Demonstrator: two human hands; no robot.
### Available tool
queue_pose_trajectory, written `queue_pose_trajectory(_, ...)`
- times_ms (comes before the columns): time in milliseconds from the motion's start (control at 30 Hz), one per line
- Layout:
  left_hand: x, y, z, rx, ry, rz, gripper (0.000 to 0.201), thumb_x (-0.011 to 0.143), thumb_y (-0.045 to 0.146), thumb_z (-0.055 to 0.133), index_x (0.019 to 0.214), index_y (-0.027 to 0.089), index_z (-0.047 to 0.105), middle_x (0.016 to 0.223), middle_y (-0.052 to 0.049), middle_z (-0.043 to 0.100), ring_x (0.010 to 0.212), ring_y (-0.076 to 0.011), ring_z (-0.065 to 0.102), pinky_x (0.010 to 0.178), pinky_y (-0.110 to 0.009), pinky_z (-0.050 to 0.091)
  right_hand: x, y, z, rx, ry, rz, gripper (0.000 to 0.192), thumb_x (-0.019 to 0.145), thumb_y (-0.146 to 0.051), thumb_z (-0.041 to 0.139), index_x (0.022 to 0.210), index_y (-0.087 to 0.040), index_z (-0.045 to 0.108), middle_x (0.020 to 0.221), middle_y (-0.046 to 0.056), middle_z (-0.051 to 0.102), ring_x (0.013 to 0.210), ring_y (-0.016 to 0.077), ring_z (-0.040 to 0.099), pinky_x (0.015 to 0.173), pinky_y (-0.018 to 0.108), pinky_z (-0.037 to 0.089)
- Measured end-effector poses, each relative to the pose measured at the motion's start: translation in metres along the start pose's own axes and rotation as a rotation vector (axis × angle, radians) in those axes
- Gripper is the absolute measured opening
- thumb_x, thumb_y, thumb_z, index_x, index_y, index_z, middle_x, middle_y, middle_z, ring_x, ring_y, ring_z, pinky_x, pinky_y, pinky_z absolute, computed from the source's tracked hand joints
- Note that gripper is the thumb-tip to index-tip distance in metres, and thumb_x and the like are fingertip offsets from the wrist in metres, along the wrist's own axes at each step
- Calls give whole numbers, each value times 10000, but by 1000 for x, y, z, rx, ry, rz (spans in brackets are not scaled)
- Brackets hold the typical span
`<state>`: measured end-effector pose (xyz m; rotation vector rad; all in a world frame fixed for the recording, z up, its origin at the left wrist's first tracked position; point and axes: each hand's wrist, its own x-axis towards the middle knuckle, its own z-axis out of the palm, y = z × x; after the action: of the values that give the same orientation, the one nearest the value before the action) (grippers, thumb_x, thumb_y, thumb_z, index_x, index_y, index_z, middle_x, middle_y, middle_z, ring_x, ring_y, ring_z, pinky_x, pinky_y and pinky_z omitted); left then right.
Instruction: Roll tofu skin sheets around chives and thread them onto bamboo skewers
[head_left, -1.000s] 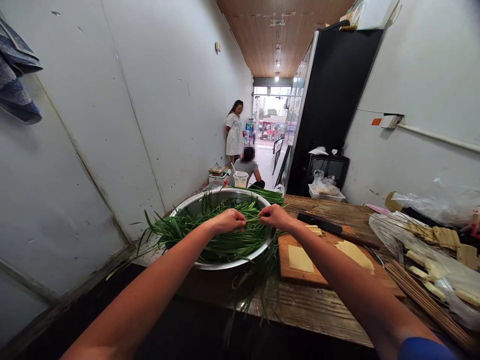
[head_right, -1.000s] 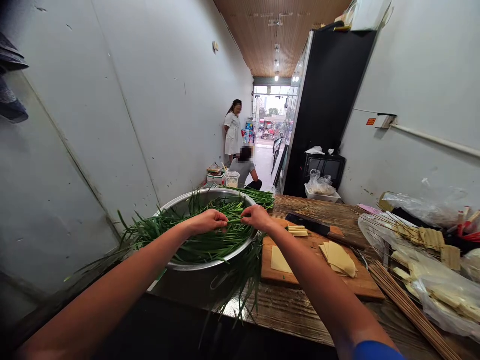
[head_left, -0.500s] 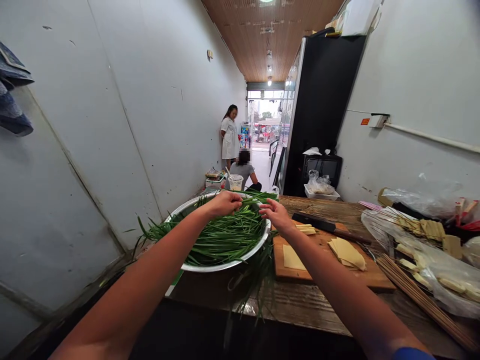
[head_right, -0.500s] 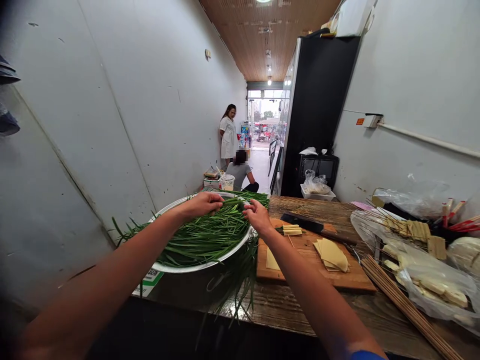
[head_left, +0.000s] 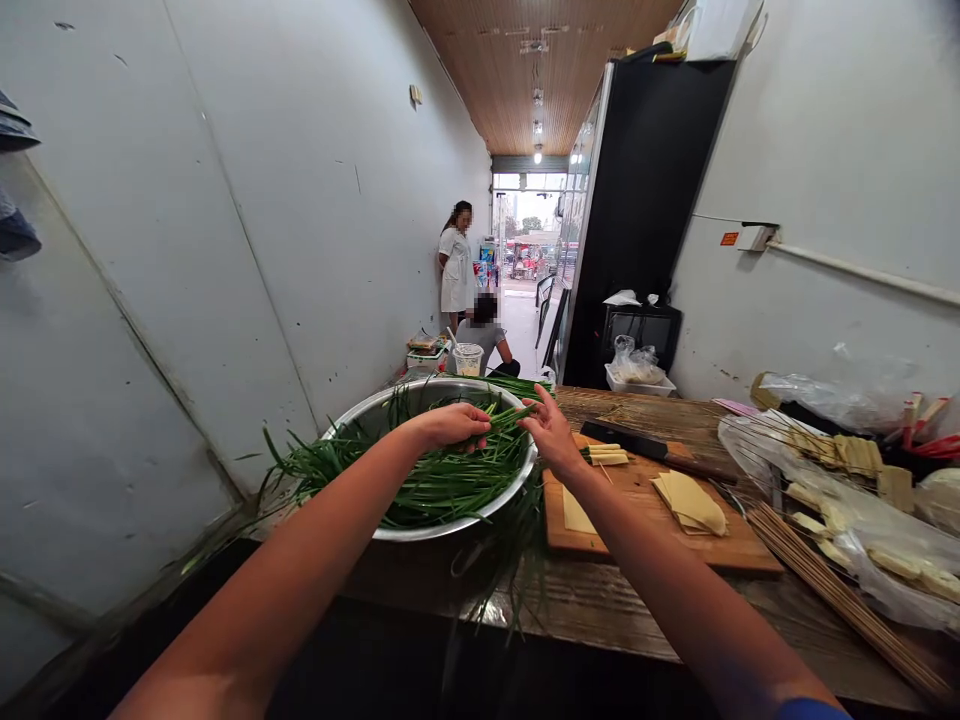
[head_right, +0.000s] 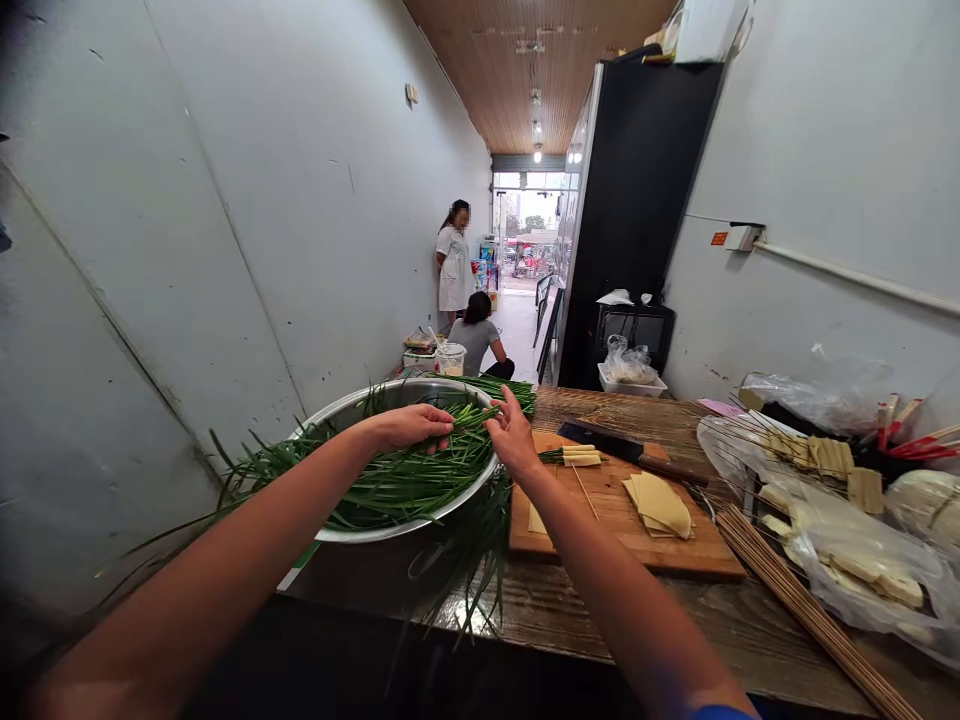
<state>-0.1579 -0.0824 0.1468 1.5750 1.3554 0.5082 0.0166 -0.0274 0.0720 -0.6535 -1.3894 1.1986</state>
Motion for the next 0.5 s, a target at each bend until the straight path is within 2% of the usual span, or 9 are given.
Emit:
queue_pose_trajectory(133, 1, 0, 2, -68, -54, 5, 329, 643, 447, 643, 651, 142, 522, 572, 22, 563, 495, -74, 459, 499, -208, 328, -1, -4, -3, 89, 8, 45, 422, 702, -389, 604, 1064, -174, 598, 1054, 82, 620, 913, 186, 604, 823, 358, 496)
queue_pose_trajectory(233, 1, 3, 8, -150, -92, -4, 327, 639, 430, 659, 638, 140, 507, 559, 16, 569, 509, -84, 487, 543, -221, 373, -1, -2, -4, 139, 10, 69, 360, 669, -401, 643, 949, -175, 641, 967, 63, 653, 860, 188, 622, 817, 378, 502)
queue_pose_trajectory(367, 1, 9, 18, -187, -86, -61, 328, 639, 424, 668, 642, 141, 501, 564, 11, 578, 488, -90, 494, 526, -230, 376, -3, 3, -1, 161, 18, 75, 339, 654, -389, 657, 922, -181, 652, 919, 47, 672, 841, 189, 629, 830, 391, 501)
queue_pose_trajectory(500, 4, 15, 27, -187, -77, -44, 295, 668, 395, 654, 629, 133, 524, 531, 14, 546, 502, -92, 483, 531, -232, 377, -5, 3, 4, 130, -14, 51, 319, 677, -377, 634, 941, -199, 653, 923, 40, 677, 877, 198, 626, 859, 395, 485)
